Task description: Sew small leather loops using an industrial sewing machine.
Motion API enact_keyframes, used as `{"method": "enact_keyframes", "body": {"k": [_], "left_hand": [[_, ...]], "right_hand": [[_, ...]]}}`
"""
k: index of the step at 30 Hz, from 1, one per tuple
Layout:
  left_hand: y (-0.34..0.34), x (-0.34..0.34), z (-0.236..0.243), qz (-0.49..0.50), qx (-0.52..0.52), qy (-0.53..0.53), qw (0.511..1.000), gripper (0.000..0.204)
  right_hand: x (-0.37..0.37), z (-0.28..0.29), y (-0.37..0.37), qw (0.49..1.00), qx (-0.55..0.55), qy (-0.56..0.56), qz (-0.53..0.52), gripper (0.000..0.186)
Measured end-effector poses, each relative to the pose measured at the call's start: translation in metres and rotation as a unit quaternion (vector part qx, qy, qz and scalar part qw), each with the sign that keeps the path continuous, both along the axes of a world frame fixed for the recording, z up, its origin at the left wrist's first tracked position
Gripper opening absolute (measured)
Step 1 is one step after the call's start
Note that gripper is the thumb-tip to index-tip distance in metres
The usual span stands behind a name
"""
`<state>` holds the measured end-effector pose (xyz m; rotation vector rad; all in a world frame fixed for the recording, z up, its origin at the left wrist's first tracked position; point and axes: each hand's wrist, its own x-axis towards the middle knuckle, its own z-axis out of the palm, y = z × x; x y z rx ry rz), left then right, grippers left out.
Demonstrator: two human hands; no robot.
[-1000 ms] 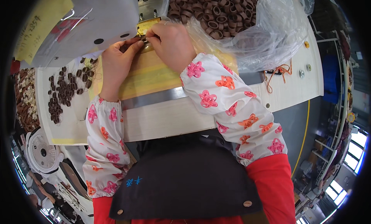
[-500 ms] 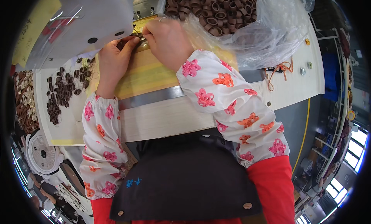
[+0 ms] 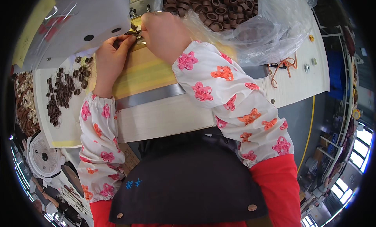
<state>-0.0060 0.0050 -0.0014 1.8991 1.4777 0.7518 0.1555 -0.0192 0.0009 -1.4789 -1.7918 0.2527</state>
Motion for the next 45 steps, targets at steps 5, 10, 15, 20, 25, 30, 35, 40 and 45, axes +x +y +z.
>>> {"method": "enact_keyframes", "body": {"k": [5, 10, 15, 20, 25, 30, 35, 40, 45], "left_hand": [[0.0, 0.005, 0.004, -0.023, 0.021, 0.023, 0.999, 0.03], [-0.002, 0.001, -0.001, -0.007, 0.021, -0.005, 1.0, 0.03], [-0.002, 0.007, 0.005, -0.029, 0.03, 0.002, 0.999, 0.03], [-0.003, 0.007, 0.01, -0.046, 0.073, 0.025, 0.996, 0.027], [-0.005, -0.006, -0.005, -0.078, 0.299, 0.125, 0.943, 0.015], [-0.057, -0.006, 0.009, -0.163, 0.19, 0.083, 0.965, 0.014], [-0.07, -0.013, 0.013, -0.191, 0.175, 0.028, 0.966, 0.015], [-0.051, -0.013, 0.022, -0.161, 0.141, -0.085, 0.973, 0.013], [-0.026, -0.008, 0.012, -0.248, 0.102, -0.098, 0.958, 0.015]], "right_hand": [[0.003, 0.001, 0.0, 1.0, -0.001, 0.012, -0.002, 0.013], [-0.001, -0.004, 0.002, 1.0, 0.008, -0.011, -0.001, 0.01], [0.004, -0.006, 0.0, 1.0, 0.007, 0.024, 0.009, 0.01], [0.005, -0.003, 0.0, 1.0, -0.004, 0.016, 0.005, 0.01], [0.002, -0.004, -0.005, 0.999, 0.033, -0.021, -0.004, 0.015], [-0.008, 0.014, -0.032, 0.968, -0.181, 0.174, 0.014, 0.02], [-0.005, 0.021, -0.037, 0.901, -0.311, 0.298, 0.056, 0.019], [-0.004, 0.007, -0.054, 0.935, -0.208, 0.278, 0.075, 0.015], [-0.014, 0.026, -0.09, 0.937, -0.231, 0.206, 0.161, 0.013]]}}
